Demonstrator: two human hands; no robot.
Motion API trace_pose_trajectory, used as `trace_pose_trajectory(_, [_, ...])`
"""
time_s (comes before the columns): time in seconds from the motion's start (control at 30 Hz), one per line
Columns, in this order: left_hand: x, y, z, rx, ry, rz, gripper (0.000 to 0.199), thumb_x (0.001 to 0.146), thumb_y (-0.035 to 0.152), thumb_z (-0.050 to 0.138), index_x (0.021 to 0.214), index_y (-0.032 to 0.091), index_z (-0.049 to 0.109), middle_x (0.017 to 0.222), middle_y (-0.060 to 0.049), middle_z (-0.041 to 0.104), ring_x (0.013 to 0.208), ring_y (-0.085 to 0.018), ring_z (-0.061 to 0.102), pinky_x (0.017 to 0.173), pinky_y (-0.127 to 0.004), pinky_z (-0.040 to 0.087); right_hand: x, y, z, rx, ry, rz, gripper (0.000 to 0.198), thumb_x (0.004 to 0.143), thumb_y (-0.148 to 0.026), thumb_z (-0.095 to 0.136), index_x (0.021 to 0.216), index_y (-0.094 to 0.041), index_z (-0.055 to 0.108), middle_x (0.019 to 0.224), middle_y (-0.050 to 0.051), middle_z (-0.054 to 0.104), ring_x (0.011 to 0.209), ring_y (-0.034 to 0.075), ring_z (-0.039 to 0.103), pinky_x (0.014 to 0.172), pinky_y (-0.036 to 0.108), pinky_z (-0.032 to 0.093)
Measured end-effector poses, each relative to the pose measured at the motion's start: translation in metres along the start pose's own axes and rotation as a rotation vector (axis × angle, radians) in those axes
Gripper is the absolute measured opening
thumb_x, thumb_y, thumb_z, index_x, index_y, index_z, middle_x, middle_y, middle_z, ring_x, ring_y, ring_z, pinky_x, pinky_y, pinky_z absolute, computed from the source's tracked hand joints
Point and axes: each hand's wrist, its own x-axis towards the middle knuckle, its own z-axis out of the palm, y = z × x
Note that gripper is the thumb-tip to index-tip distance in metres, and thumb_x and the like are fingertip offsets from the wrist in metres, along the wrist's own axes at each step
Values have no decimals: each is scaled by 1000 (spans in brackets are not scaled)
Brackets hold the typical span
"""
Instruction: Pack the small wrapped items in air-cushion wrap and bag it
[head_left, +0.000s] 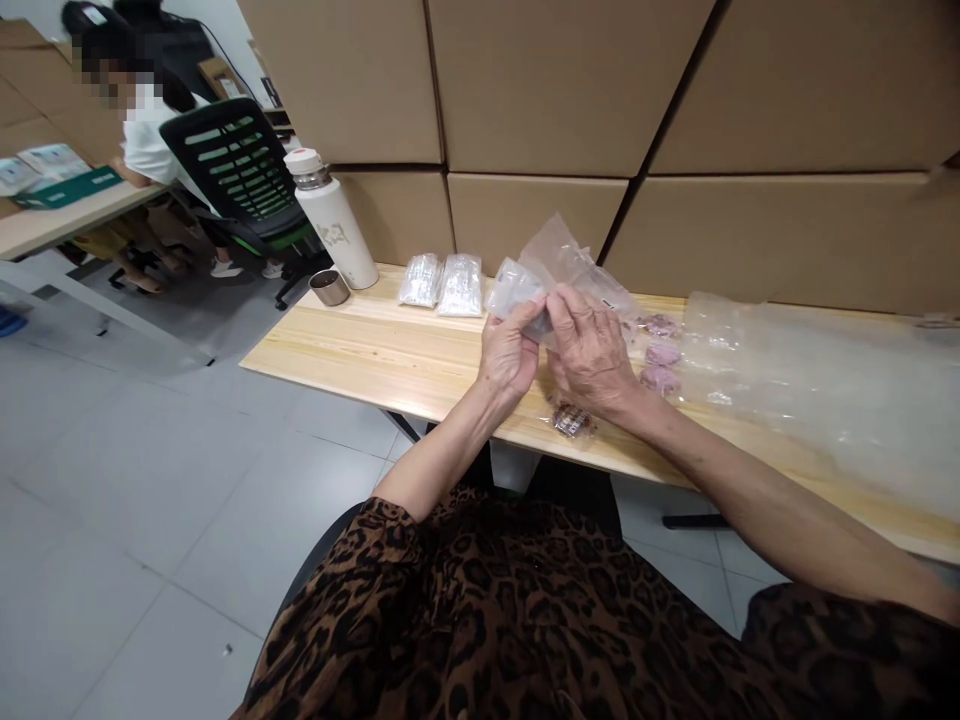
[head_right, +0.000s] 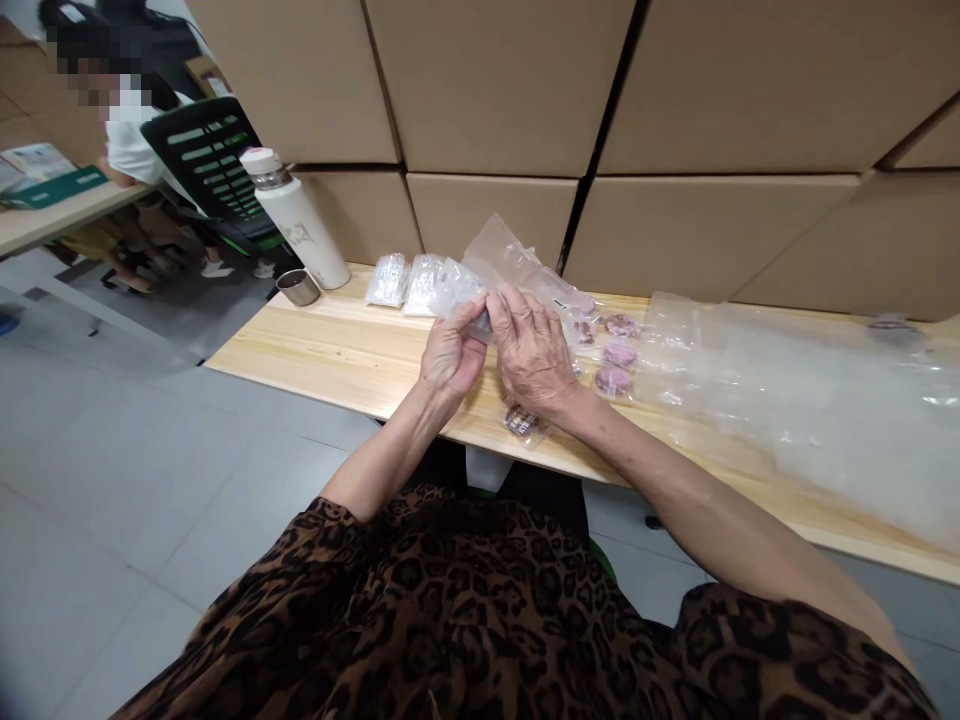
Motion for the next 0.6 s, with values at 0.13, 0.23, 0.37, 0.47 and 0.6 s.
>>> trace_pose_trajectory(0.13, [-6, 8, -13, 59, -220, 21, 25, 98, 9, 74, 119, 22, 78, 136, 0, 82, 158, -20, 61, 132, -39, 48, 4, 6, -2, 78, 61, -9, 79, 98, -21, 46, 176, -19, 34, 172, 22, 53, 160, 40, 52, 131, 71, 42])
trace_pose_trajectory(0.23, [-7, 12, -21, 115, -367, 66, 11, 106, 28, 73, 115, 24, 79, 140, -2, 80, 164, -22, 54, 138, -39, 40, 8, 4, -19, 256, 35, 37, 70, 101, -28, 47, 171, -23, 39, 161, 20, 63, 145, 37, 64, 122, 63, 54])
trace_pose_trajectory(0.37, [-7, 11, -16, 92, -368, 22, 30, 115, 40, 59, 109, 19, 80, 139, -11, 81, 161, -26, 57, 139, -40, 40, 15, -1, -38, 597, -61, 178, 51, 103, -47, 60, 148, -25, 54, 135, 13, 74, 121, 31, 72, 108, 54, 61])
trace_pose_trajectory(0.47, [-3, 11, -13, 114, -251, -32, 22, 113, 25, 61, 113, 16, 81, 137, -11, 82, 158, -25, 61, 136, -40, 44, 20, 2, -45, 910, -134, 372, 55, 91, -59, 76, 132, -25, 62, 124, 11, 76, 111, 31, 75, 99, 51, 64])
trace_pose_trajectory(0.6, [8, 13, -18, 86, -100, -111, 26, 97, 17, 82, 122, 22, 82, 133, -5, 85, 151, -27, 69, 131, -43, 52, 24, 6, -53, 1161, -290, 580, 59, 77, -61, 90, 120, -25, 71, 112, 10, 81, 101, 33, 79, 87, 50, 66])
